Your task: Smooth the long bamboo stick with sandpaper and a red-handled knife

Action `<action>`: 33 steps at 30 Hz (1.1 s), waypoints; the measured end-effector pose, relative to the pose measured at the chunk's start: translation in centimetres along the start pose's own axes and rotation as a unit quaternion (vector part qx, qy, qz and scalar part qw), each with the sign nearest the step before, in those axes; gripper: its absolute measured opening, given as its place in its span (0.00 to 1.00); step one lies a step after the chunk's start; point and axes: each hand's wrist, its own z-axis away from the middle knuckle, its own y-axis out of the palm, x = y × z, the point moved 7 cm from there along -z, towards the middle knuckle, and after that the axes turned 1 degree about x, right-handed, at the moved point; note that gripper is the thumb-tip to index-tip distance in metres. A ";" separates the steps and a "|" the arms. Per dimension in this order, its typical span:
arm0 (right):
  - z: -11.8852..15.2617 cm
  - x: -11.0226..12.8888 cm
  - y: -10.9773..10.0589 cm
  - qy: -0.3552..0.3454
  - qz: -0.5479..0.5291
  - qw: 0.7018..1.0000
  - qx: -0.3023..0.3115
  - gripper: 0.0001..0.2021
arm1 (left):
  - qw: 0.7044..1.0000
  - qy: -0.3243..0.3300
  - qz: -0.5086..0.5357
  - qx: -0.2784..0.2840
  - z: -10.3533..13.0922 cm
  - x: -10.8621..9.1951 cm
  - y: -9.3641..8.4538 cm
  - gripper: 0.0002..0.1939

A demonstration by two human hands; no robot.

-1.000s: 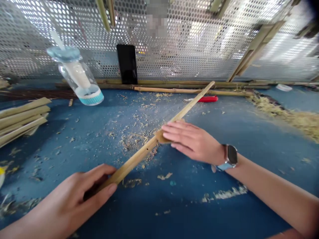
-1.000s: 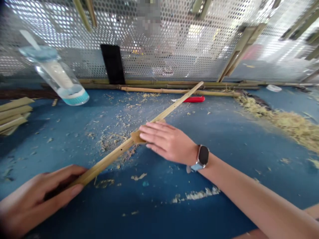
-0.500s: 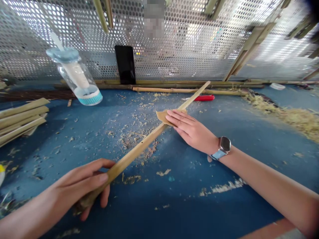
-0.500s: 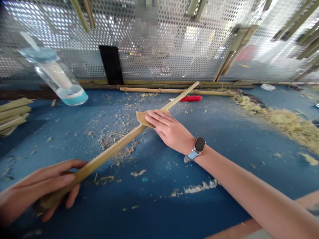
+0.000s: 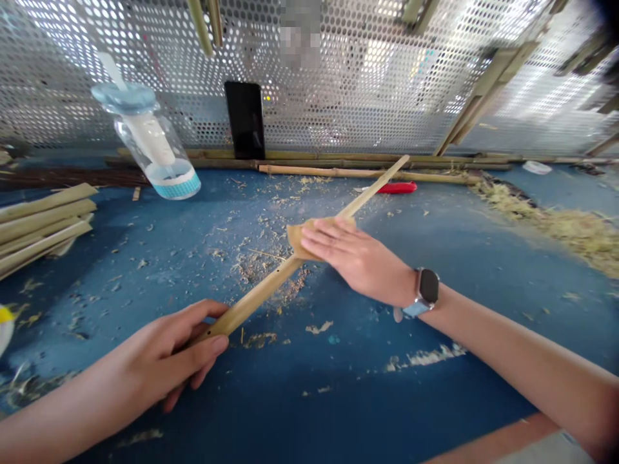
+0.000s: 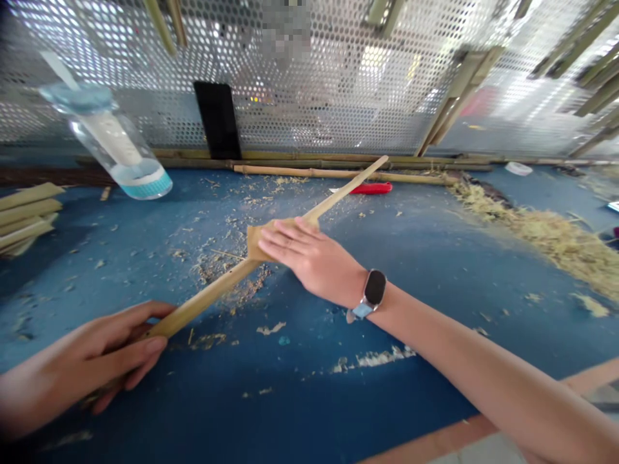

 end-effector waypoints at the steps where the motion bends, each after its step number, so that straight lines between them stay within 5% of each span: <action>1: -0.5 1.3 0.1 -0.024 0.000 1.000 0.004 0.25 | 1.000 0.004 0.000 0.001 0.1 -0.3 0.1 0.40; 7: -3.8 10.7 1.3 -0.148 -0.045 0.988 0.029 0.22 | 0.999 0.042 -0.015 -0.026 0.2 -1.2 0.0 0.17; 10: -4.4 12.5 1.8 -0.165 -0.062 0.983 0.048 0.23 | 0.998 0.046 -0.024 -0.044 0.1 -0.8 -0.1 0.12; 13: -3.3 9.5 1.2 -0.145 -0.099 0.983 0.053 0.26 | 0.998 0.050 -0.017 -0.035 0.1 -0.8 0.0 0.15; 19: 1.2 -2.8 -1.2 -0.006 -0.030 0.999 0.017 0.31 | 0.998 0.045 -0.029 -0.024 0.3 -1.5 0.2 0.26; 22: 1.5 -3.9 -1.2 0.035 0.030 0.999 0.007 0.29 | 0.998 0.049 -0.030 -0.035 0.4 -1.8 0.2 0.23; 30: -3.0 8.6 1.1 -0.129 -0.015 0.991 0.012 0.24 | 0.996 0.075 -0.017 -0.047 0.3 -1.5 0.2 0.21; 33: -3.9 10.9 1.5 -0.177 -0.008 0.984 0.017 0.22 | 0.996 0.078 -0.012 -0.037 0.2 -1.4 0.3 0.23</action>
